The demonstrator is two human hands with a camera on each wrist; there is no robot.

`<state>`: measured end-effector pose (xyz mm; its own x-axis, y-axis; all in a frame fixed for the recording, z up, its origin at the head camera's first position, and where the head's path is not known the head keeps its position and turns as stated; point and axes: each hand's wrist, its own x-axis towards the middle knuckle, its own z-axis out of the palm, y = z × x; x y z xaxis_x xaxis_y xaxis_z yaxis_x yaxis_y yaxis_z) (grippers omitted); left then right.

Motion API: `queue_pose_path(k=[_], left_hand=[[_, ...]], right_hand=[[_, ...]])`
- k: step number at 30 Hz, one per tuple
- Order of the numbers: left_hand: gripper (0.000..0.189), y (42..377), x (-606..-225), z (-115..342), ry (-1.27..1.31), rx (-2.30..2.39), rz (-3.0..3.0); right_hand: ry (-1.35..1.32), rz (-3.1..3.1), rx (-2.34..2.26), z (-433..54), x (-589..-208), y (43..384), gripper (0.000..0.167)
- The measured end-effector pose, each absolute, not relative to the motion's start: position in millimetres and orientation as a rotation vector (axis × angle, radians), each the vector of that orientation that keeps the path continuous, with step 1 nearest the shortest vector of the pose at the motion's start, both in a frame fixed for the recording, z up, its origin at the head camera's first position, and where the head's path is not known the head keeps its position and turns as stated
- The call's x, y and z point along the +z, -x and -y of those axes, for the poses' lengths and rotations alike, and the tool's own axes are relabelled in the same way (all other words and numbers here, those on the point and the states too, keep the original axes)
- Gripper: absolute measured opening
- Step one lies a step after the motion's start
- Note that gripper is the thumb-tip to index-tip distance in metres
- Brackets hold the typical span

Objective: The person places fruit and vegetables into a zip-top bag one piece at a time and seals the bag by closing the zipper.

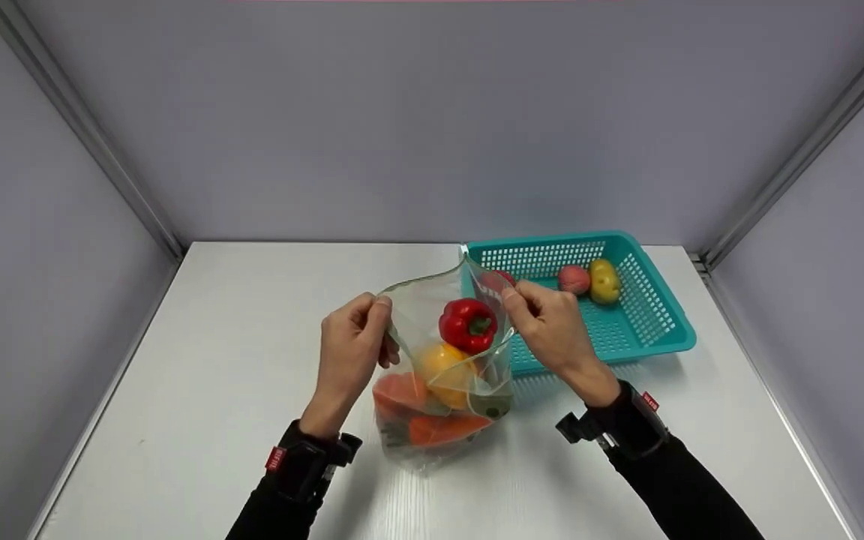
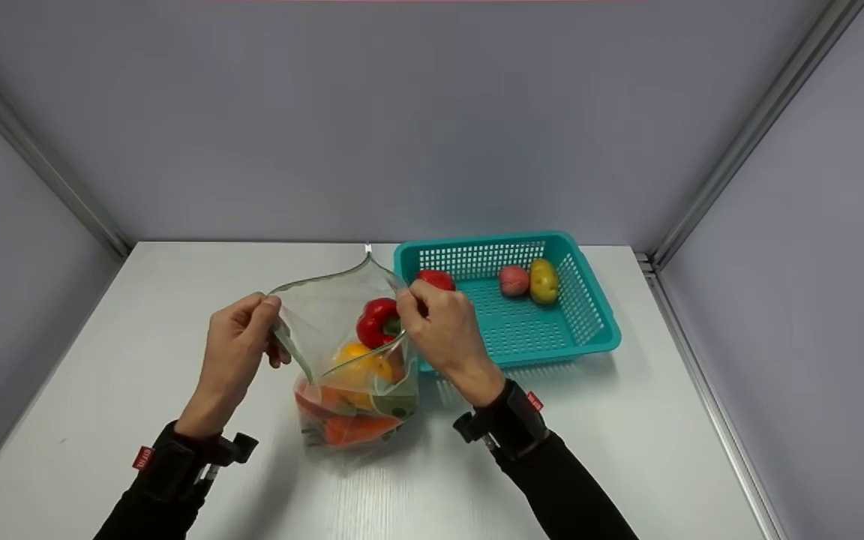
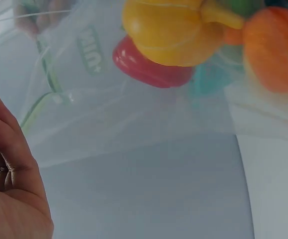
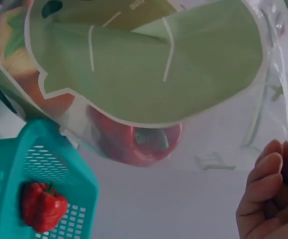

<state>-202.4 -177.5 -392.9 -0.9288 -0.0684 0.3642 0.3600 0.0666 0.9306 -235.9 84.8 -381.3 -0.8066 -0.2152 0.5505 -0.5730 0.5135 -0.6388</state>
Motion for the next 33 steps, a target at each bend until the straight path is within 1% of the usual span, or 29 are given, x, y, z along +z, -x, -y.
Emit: queue_pose_path(k=[10, 16, 22, 30, 33], left_hand=[[0.038, 202.1, -407.3, 171.1, 0.234, -1.984, 2.077], [0.038, 201.3, -409.5, 171.1, 0.223, -1.957, 2.097], [0.038, 199.3, -410.2, 169.2, 0.223, -1.957, 2.106], [0.038, 194.8, -412.5, 166.1, 0.226, -1.965, 2.106], [0.039, 194.4, -413.3, 165.1, 0.238, -1.963, 2.103]], right_hand=[[-0.599, 2.500, 1.238, -101.5, -391.4, 234.7, 0.039], [-0.589, 2.468, 1.309, -109.4, -389.2, 241.6, 0.043], [-0.536, 2.527, 1.169, -120.4, -387.1, 266.0, 0.041], [-0.476, 2.710, 0.913, -128.4, -393.7, 307.4, 0.027], [-0.506, 2.793, 0.860, -128.9, -399.5, 319.9, 0.026]])
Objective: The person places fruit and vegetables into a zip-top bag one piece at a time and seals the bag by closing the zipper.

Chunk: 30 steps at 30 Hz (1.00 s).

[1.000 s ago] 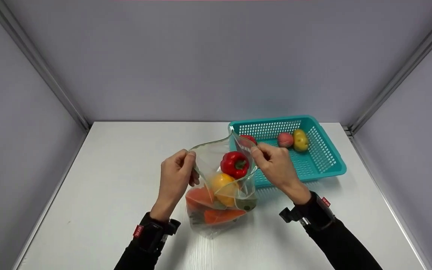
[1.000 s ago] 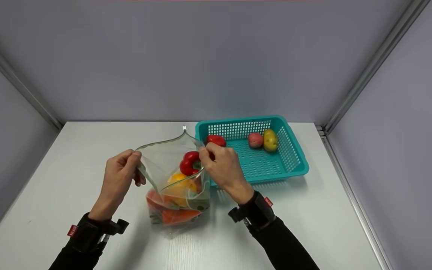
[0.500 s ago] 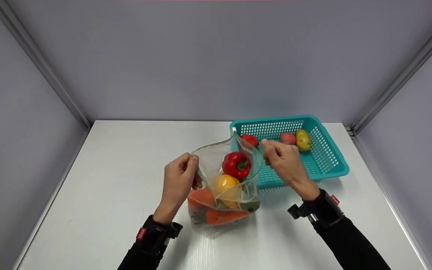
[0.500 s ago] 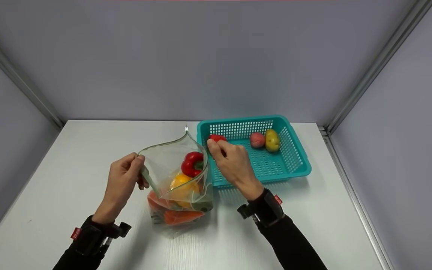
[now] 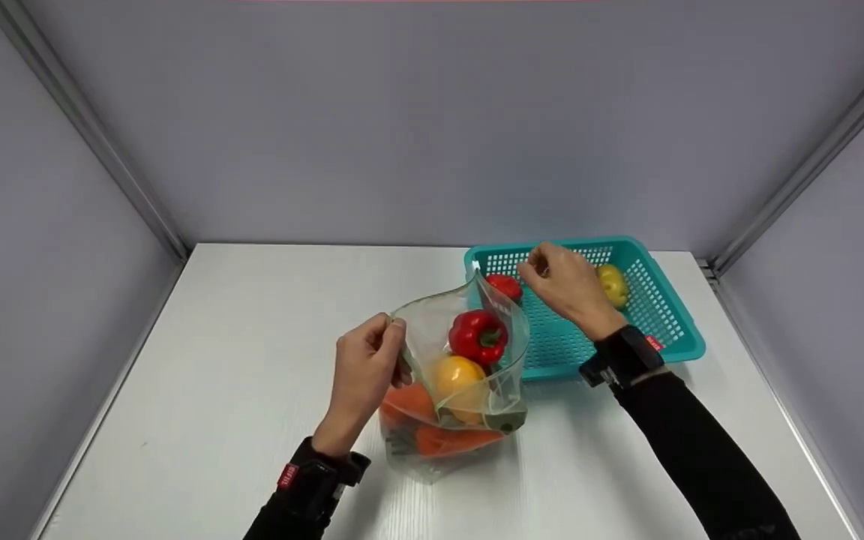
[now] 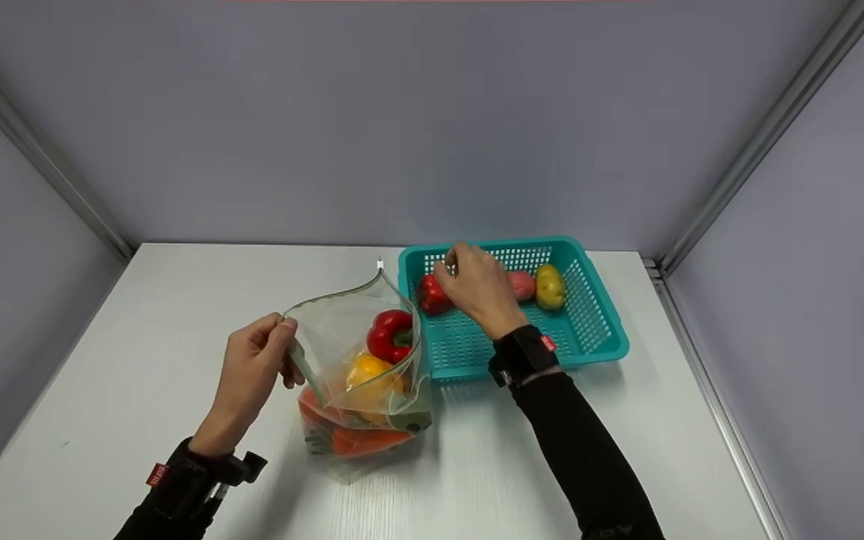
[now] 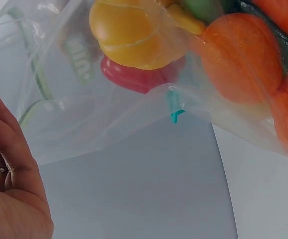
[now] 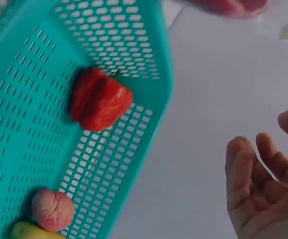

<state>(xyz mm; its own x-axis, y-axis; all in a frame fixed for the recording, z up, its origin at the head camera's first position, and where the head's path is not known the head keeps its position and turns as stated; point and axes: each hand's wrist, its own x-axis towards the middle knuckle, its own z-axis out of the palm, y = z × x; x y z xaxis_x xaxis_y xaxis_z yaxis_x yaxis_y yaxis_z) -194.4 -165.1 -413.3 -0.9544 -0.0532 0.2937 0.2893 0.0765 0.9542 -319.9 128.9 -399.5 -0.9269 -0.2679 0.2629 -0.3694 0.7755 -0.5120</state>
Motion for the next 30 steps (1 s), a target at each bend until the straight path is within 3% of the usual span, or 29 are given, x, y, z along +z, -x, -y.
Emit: queue_pose_path(k=[6, 17, 30], left_hand=[[0.039, 192.3, -415.3, 163.2, 0.253, -1.970, 2.108], [0.039, 188.1, -417.6, 164.1, 0.234, -1.951, 2.114], [0.039, 183.9, -417.4, 161.0, 0.235, -1.937, 2.142]], right_hand=[[-0.544, 2.973, 0.737, -129.8, -410.1, 339.4, 0.043], [-0.674, 3.132, 0.707, -115.1, -416.6, 369.2, 0.055], [-0.714, 3.270, 0.514, -105.9, -453.1, 388.3, 0.071]])
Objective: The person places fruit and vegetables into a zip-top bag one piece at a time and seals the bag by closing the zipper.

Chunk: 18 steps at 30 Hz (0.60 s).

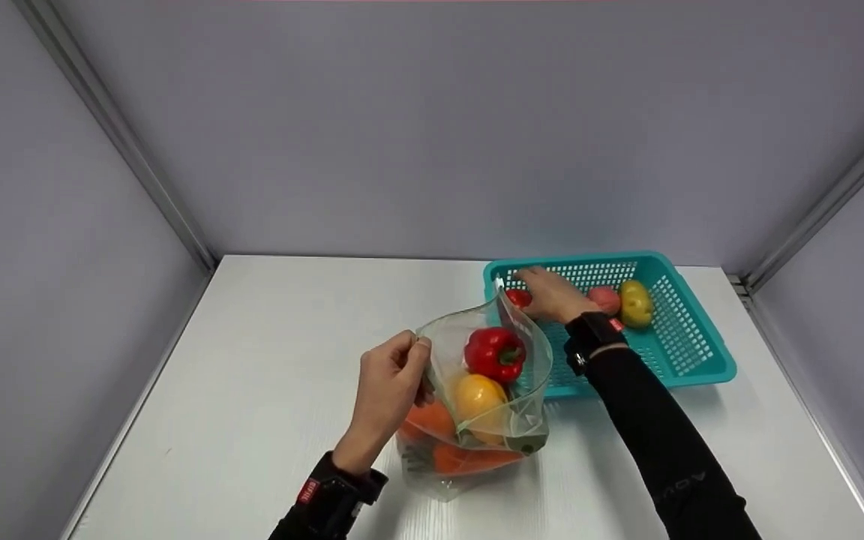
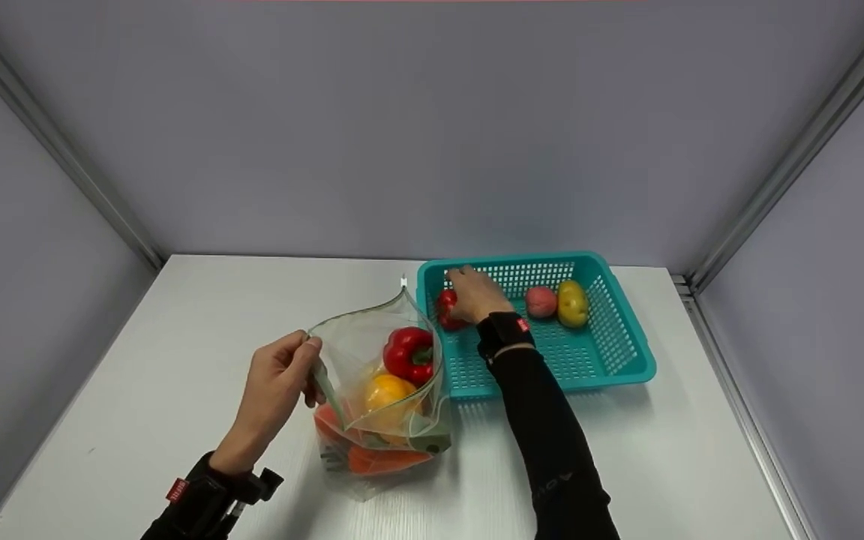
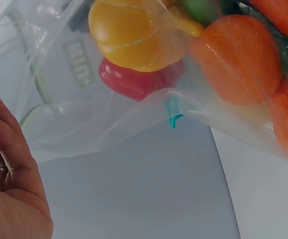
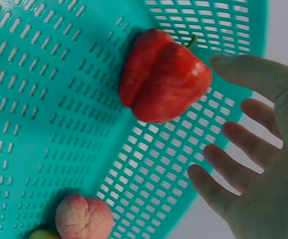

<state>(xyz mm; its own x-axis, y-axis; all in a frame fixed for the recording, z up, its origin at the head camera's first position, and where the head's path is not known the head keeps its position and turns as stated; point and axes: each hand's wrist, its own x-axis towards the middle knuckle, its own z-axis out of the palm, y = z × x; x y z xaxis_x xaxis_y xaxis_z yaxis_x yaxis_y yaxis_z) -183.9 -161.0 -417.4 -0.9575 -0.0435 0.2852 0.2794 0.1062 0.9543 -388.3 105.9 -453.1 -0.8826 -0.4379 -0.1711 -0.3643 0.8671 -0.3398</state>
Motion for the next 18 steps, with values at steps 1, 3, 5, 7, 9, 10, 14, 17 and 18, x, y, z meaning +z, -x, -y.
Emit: queue_pose_path(k=[1, 3, 5, 7, 9, 10, 14, 17, 18], left_hand=[[0.038, 183.7, -417.2, 160.9, 0.244, -1.934, 2.142], [0.038, 183.8, -417.3, 160.8, 0.258, -1.928, 2.144], [0.038, 184.0, -417.6, 160.8, 0.278, -1.925, 2.142], [0.038, 184.0, -417.8, 160.6, 0.291, -1.921, 2.143], [0.038, 183.9, -418.3, 159.9, 0.296, -1.917, 2.149], [0.038, 183.7, -418.4, 159.6, 0.298, -1.917, 2.151], [0.039, 183.2, -418.9, 157.9, 0.298, -1.913, 2.160], [0.039, 183.1, -418.8, 157.0, 0.297, -1.911, 2.165], [0.039, 183.2, -418.8, 156.8, 0.298, -1.910, 2.166]], right_hand=[[0.603, -2.793, -0.430, -106.3, -454.9, 388.0, 0.070], [0.589, -2.783, -0.432, -106.8, -457.2, 386.8, 0.069], [0.579, -2.775, -0.441, -107.0, -459.2, 385.9, 0.067], [0.585, -2.774, -0.451, -106.8, -460.7, 385.3, 0.066], [0.580, -2.769, -0.467, -106.4, -462.3, 384.9, 0.065], [0.584, -2.769, -0.470, -106.4, -463.1, 384.7, 0.065], [0.558, -2.761, -0.485, -106.3, -466.1, 384.1, 0.060], [0.567, -2.773, -0.467, -107.2, -468.8, 384.3, 0.054], [0.573, -2.777, -0.461, -107.5, -469.8, 384.5, 0.052]])
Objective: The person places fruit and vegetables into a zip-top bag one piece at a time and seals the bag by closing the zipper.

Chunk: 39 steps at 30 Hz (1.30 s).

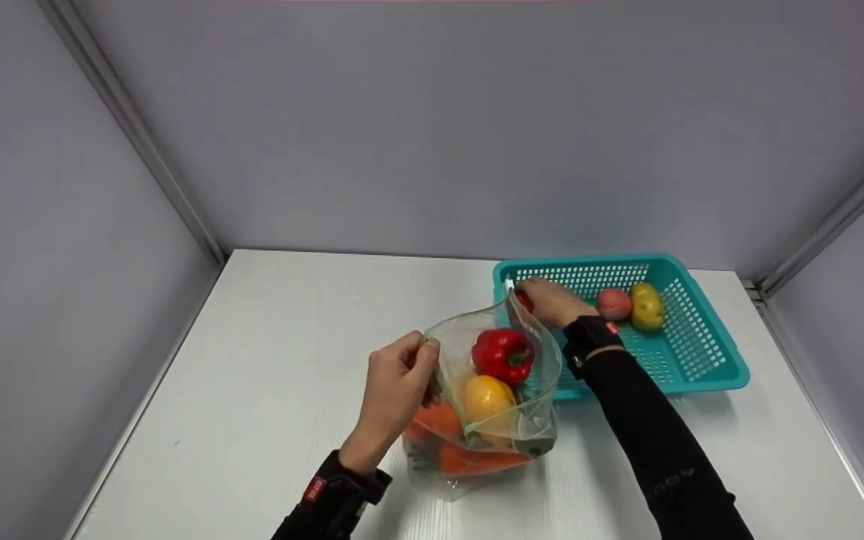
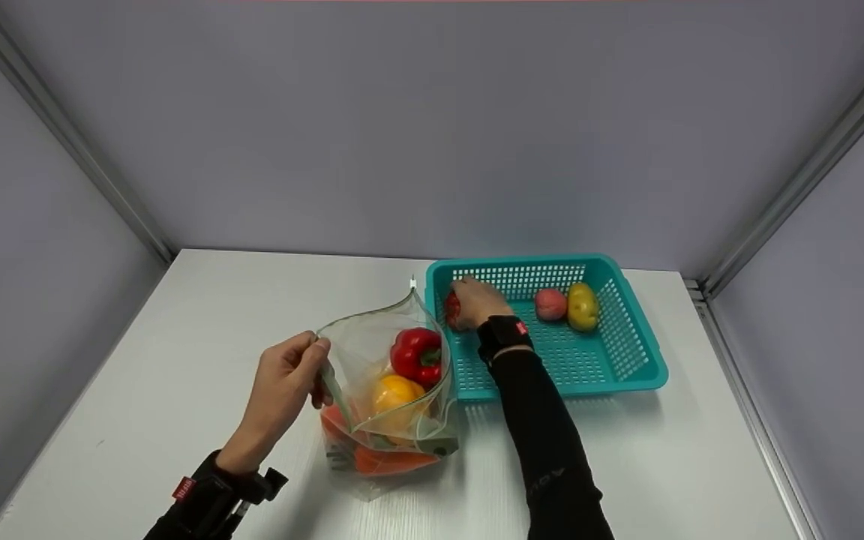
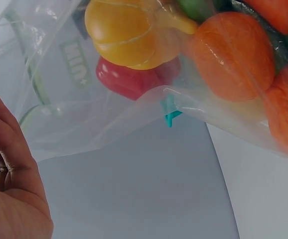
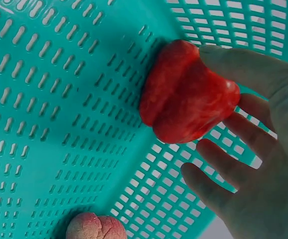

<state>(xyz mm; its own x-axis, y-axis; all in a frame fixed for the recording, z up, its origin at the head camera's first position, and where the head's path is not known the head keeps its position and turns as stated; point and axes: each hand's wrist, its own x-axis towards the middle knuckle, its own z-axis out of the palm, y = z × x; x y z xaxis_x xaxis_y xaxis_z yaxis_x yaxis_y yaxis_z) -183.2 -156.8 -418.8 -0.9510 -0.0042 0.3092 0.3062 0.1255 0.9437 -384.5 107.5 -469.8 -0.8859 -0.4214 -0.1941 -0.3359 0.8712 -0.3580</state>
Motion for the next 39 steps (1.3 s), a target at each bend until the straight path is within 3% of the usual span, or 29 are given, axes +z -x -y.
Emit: queue_pose_path(k=[16, 28, 39], left_hand=[[0.039, 183.6, -419.2, 150.1, 0.291, -1.925, 2.167], [0.039, 184.4, -417.7, 151.3, 0.284, -1.927, 2.149], [0.039, 190.4, -419.8, 152.4, 0.291, -1.906, 2.142]], right_hand=[[0.734, -2.817, -0.369, -116.2, -477.2, 379.6, 0.037], [0.697, -2.869, -0.406, -119.8, -447.6, 377.3, 0.064], [0.773, -2.939, -0.533, -133.7, -427.6, 360.2, 0.069]])
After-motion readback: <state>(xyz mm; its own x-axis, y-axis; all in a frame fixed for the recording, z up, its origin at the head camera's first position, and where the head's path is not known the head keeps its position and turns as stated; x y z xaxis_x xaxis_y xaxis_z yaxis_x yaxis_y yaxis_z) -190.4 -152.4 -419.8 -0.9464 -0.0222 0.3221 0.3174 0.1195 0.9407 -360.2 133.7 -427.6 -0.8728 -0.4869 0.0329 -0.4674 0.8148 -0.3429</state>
